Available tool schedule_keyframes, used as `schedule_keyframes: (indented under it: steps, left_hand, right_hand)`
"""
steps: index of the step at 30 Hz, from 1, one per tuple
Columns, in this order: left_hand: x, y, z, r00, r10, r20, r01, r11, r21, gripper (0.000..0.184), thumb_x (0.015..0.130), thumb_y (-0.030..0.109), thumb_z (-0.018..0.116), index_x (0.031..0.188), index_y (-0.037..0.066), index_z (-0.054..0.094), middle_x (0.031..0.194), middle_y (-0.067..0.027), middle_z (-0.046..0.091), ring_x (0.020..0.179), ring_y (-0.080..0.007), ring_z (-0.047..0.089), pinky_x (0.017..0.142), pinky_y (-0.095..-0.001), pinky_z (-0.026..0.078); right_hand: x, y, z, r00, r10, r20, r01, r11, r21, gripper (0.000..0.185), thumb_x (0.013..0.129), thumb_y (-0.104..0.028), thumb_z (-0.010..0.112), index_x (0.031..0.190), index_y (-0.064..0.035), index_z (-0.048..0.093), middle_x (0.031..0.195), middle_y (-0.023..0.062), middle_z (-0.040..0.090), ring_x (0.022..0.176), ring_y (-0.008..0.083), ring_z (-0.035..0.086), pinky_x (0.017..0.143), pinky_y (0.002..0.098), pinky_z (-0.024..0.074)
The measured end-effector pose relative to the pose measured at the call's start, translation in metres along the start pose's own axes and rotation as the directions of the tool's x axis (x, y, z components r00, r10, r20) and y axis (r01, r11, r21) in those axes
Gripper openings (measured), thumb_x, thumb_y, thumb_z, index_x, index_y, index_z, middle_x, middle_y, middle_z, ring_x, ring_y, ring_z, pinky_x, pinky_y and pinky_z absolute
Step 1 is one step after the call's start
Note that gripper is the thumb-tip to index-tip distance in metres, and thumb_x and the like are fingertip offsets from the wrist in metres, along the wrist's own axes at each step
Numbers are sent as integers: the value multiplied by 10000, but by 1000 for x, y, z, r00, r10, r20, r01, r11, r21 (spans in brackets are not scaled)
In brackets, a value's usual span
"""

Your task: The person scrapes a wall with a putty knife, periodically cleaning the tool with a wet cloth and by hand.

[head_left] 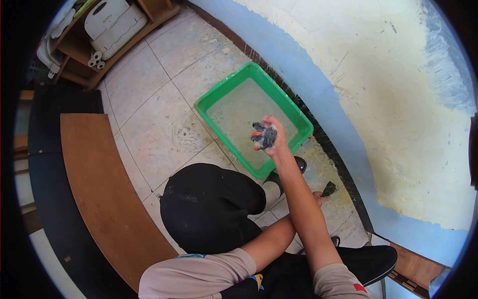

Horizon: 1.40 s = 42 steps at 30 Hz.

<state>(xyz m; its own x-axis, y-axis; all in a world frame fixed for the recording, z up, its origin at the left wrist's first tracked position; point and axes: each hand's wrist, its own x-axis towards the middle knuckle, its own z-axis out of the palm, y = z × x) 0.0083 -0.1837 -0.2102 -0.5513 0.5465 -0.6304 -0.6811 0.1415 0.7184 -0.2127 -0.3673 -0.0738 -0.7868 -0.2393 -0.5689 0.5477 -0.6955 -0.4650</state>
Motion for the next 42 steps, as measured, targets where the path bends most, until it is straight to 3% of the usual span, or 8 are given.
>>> schedule_keyframes:
  steps: [18,21,23,26,28,34,36,42]
  left_hand:
    - [7,17,-6,982,177,61,-178,984,11,380,795,355,799,932,67,593,561,3,477,438,-122,440,397,-311,316]
    - [-3,38,-6,985,159,73,-150,983,-110,298,829,299,763,948,82,596,576,9,489,431,-120,436,405,-304,332]
    - [-9,64,-11,973,80,219,34,880,-473,220,874,259,701,977,99,591,604,18,496,481,-105,477,434,-289,368]
    - [38,49,-12,910,294,292,-111,852,-512,190,906,236,630,1041,111,579,632,24,505,554,-90,514,472,-272,392]
    - [-4,90,-17,947,176,268,7,824,-566,194,907,229,610,1060,120,564,622,25,483,561,-91,505,480,-267,391]
    - [-66,151,-36,903,217,371,143,662,-736,113,932,223,579,998,169,505,565,39,374,475,-94,394,458,-252,339]
    - [-76,165,-33,895,189,405,181,675,-715,105,928,198,584,994,179,505,565,48,374,466,-82,375,453,-232,328]
    - [-77,160,-20,856,228,464,57,850,-524,188,870,93,653,950,132,488,564,44,388,426,-65,363,426,-229,292]
  right_hand:
    - [-32,-31,37,989,-134,69,147,958,-247,247,862,-240,704,789,-135,493,730,27,509,549,206,628,326,388,464]
    - [-45,-47,46,978,-155,140,184,957,-225,232,863,-201,709,830,-143,488,774,30,532,566,199,638,347,387,473]
    - [-63,-62,52,966,-176,190,213,956,-202,225,863,-182,708,854,-147,486,795,30,541,571,193,639,359,387,479]
    - [-107,-106,56,934,-237,269,312,906,-287,220,856,-158,713,919,-151,502,815,26,543,646,177,651,412,378,500]
    - [-149,-141,58,929,-268,257,347,874,-341,219,850,-142,718,934,-145,514,815,25,540,666,171,649,440,368,515]
    - [-241,-197,-18,798,-539,270,473,283,-834,210,843,-133,739,934,-99,553,849,-9,530,764,84,537,618,269,509]
    - [-236,-194,-75,574,-757,312,438,-38,-898,209,842,-118,741,920,-74,552,824,-24,537,751,78,509,682,274,478]
    - [-239,-150,-149,452,-813,368,371,-203,-906,213,812,-125,712,961,-62,573,825,109,587,731,275,583,720,373,489]
